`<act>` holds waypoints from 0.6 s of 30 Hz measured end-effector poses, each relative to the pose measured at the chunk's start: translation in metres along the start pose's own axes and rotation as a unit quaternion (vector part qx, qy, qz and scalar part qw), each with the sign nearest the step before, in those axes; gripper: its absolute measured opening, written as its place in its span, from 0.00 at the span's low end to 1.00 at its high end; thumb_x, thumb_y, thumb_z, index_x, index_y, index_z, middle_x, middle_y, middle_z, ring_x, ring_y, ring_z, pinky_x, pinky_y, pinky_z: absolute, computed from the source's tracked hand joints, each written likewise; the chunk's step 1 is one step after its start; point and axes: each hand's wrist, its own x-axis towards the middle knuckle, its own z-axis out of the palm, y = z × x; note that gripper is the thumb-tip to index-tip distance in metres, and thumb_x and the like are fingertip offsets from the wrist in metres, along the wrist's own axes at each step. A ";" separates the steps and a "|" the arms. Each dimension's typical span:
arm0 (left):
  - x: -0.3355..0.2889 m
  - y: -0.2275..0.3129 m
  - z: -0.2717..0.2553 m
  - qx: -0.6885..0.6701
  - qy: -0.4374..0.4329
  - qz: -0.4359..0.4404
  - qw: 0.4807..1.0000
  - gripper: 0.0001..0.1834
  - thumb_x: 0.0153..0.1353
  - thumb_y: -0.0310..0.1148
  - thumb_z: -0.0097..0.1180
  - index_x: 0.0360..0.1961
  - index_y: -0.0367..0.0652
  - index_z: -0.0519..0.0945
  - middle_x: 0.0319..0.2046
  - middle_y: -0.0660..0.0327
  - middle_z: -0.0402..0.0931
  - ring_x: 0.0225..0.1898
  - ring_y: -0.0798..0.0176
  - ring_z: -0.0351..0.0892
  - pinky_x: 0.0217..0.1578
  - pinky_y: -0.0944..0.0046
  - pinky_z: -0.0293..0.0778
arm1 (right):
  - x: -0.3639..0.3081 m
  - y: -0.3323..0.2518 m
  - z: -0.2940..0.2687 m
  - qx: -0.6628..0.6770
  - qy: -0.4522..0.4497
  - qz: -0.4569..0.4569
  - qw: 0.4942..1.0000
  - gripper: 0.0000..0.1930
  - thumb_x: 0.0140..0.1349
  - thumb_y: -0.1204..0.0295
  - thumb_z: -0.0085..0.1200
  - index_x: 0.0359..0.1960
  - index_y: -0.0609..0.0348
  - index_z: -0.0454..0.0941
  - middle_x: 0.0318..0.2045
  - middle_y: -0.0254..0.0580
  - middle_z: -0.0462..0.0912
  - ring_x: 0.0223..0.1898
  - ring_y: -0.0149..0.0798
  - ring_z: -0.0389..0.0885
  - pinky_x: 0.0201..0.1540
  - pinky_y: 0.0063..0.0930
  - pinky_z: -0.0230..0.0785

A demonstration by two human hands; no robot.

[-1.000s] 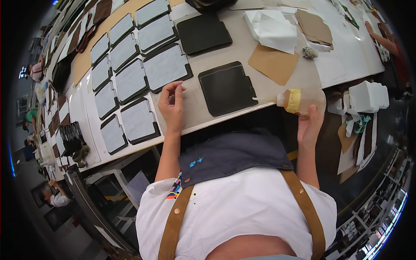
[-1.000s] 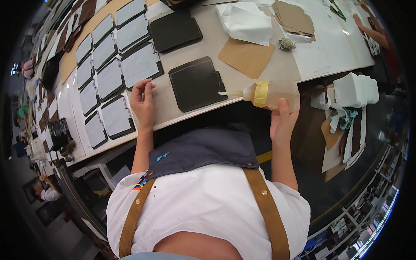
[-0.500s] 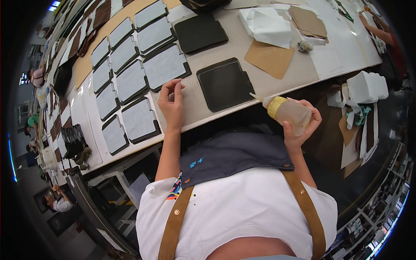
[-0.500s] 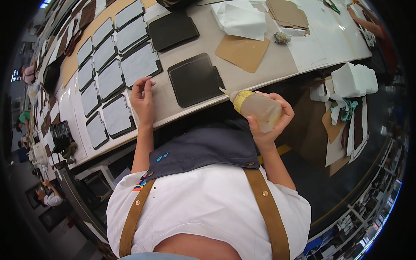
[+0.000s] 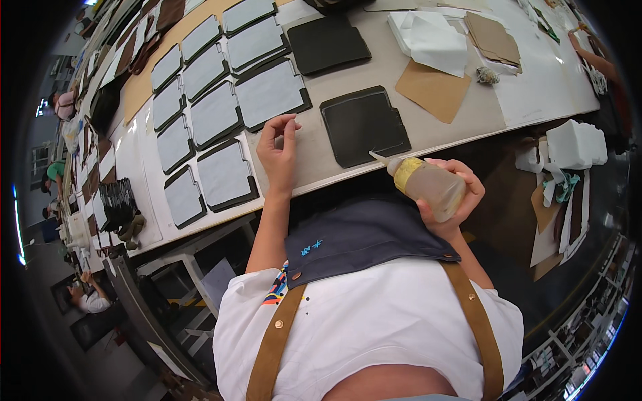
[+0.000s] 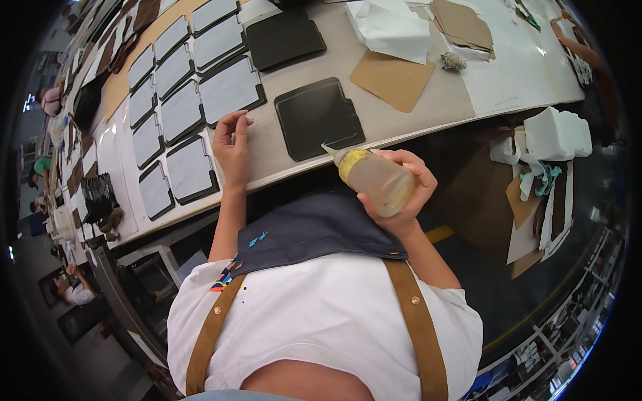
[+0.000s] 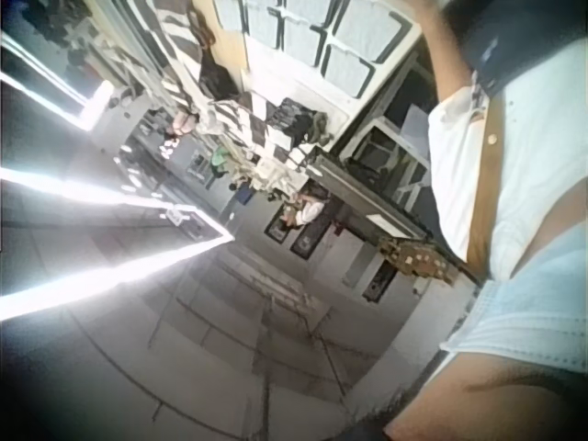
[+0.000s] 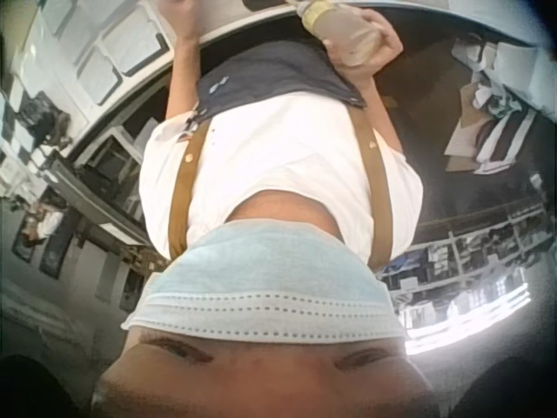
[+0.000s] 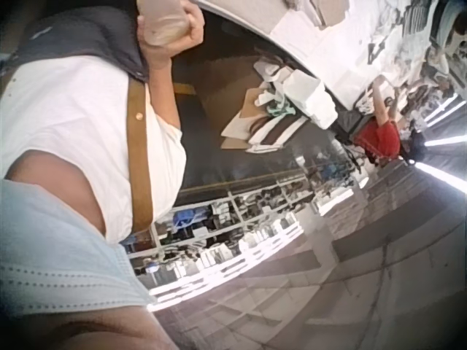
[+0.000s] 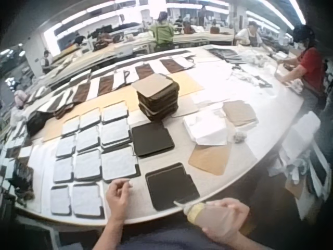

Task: The person applies glue from a squeeze bottle onto dark rectangular pads and then places white fabric squares on top, pressing them down to adhere. The person repeats this process for multiple units, stacking the finished items on the table.

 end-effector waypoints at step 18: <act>-0.002 0.000 0.001 0.007 0.015 -0.003 1.000 0.06 0.68 0.26 0.57 0.43 0.37 0.82 0.34 0.62 0.82 0.36 0.70 0.80 0.42 0.70 0.73 | 0.058 0.003 -0.006 0.312 0.321 0.269 0.853 0.35 0.70 0.44 0.48 0.67 0.59 0.61 0.65 0.43 0.69 0.64 0.43 0.71 0.69 0.53 0.61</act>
